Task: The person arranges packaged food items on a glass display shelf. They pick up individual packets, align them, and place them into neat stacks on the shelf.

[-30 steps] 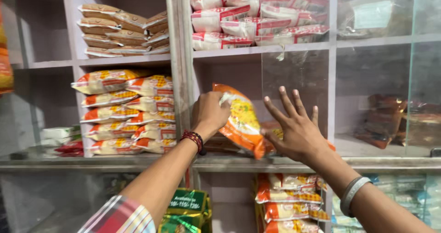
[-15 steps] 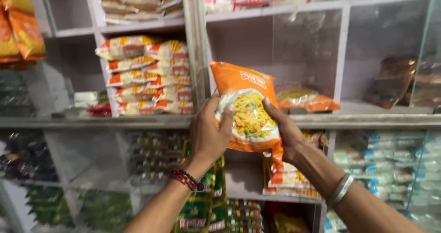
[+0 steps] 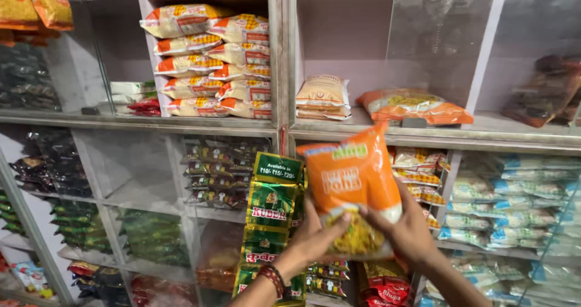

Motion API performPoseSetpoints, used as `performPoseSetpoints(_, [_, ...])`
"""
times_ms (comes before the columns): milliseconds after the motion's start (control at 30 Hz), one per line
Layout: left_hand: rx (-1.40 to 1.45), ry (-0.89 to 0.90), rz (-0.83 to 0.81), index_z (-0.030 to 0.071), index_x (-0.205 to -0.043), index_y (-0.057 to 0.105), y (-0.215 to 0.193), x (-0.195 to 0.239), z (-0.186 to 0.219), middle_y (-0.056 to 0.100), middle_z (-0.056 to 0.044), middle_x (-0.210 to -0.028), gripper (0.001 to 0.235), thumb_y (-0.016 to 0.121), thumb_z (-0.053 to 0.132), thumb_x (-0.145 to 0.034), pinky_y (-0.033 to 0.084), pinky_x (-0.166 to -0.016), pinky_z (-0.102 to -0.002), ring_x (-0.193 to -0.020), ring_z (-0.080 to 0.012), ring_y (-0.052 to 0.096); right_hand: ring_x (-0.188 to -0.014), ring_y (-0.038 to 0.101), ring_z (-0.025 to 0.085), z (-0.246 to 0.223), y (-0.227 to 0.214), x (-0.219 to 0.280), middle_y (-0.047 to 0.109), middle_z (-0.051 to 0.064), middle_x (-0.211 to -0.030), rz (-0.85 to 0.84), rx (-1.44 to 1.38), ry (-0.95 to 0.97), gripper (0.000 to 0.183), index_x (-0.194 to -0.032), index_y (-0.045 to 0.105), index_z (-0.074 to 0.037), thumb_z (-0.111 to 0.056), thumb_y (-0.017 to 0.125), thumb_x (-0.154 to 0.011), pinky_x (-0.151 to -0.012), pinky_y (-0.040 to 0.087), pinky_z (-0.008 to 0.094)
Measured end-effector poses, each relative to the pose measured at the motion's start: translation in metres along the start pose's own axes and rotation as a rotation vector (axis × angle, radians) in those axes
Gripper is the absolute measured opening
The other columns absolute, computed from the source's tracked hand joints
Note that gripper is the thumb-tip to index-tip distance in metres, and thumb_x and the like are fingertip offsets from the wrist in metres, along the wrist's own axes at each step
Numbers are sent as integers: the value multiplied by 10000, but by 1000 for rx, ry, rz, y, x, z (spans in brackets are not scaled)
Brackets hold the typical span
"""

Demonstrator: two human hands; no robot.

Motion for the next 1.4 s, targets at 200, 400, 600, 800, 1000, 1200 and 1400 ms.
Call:
performPoseSetpoints(200, [-43, -52, -18, 143, -1616, 58, 22, -3, -45, 299, -156, -1639, 1118, 674, 633, -822, 366, -1171, -457, -1503, -307, 343, -1115, 711, 256, 62, -10, 21, 706, 150, -1303, 71, 75, 295, 910, -1520, 433, -78, -287, 838, -733, -928, 567, 401])
performPoseSetpoints(400, [-57, -144, 246, 274, -1638, 105, 11, 16, -83, 346, -178, -1551, 1078, 691, 617, -801, 438, -1169, -448, -1435, -343, 471, -1127, 715, 216, 78, 31, 2, 718, 121, -1289, -83, -35, 224, 837, -1462, 483, -59, -225, 840, -723, -960, 563, 350])
performPoseSetpoints(600, [-908, 115, 116, 275, -1603, 216, -2, 34, -62, 95, -219, -1696, 961, 784, 271, -828, 296, -1149, -510, -1507, -511, 182, -973, 727, 303, 167, 96, -51, 725, 201, -1159, -26, -506, 625, 479, -1284, 615, -10, -105, 728, -828, -846, 616, 451])
performPoseSetpoints(800, [-1500, 522, -23, 83, -1568, 330, 24, -4, -81, 306, -238, -1619, 690, 554, 87, -916, 190, -1229, -509, -1500, -380, 258, -927, 712, 318, 243, 116, -71, 716, 220, -1160, -114, -368, 796, 425, -1289, 617, 24, -269, 590, -982, -777, 602, 479])
performPoseSetpoints(1000, [-1559, 610, 127, 162, -1520, 339, 17, -44, -105, 269, -164, -1654, 633, 486, 146, -904, 153, -1231, -499, -1516, -345, 256, -1350, 475, 463, 155, 110, -49, 553, 269, -1381, -265, 645, -146, 717, -1574, 291, -148, -245, 642, -957, -1027, 495, 471])
performPoseSetpoints(1200, [-1463, 459, 198, -20, -1583, 273, 6, -102, -129, 265, -301, -1614, 638, 420, 223, -1012, 97, -1242, -511, -1498, -412, 254, -1401, 395, 354, 118, 124, -27, 332, 222, -1610, -430, 1442, -270, 876, -1591, 159, -90, -137, 608, -840, -1017, 438, 456])
performPoseSetpoints(1400, [-1440, 370, 74, -19, -1576, 192, 7, -132, -136, 208, -244, -1635, 659, 425, 164, -988, 26, -1249, -534, -1533, -387, 158, -1475, 311, 302, 121, 142, -55, 399, 177, -1573, -308, 1579, -405, 867, -1531, 226, 20, -178, 659, -806, -1227, 111, 579])
Point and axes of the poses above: each hand's wrist, its own x-axis away from the middle knuckle, its own y-axis out of the palm, z = x × y, the point moved 9 cm from there along -x, towards the middle knuckle
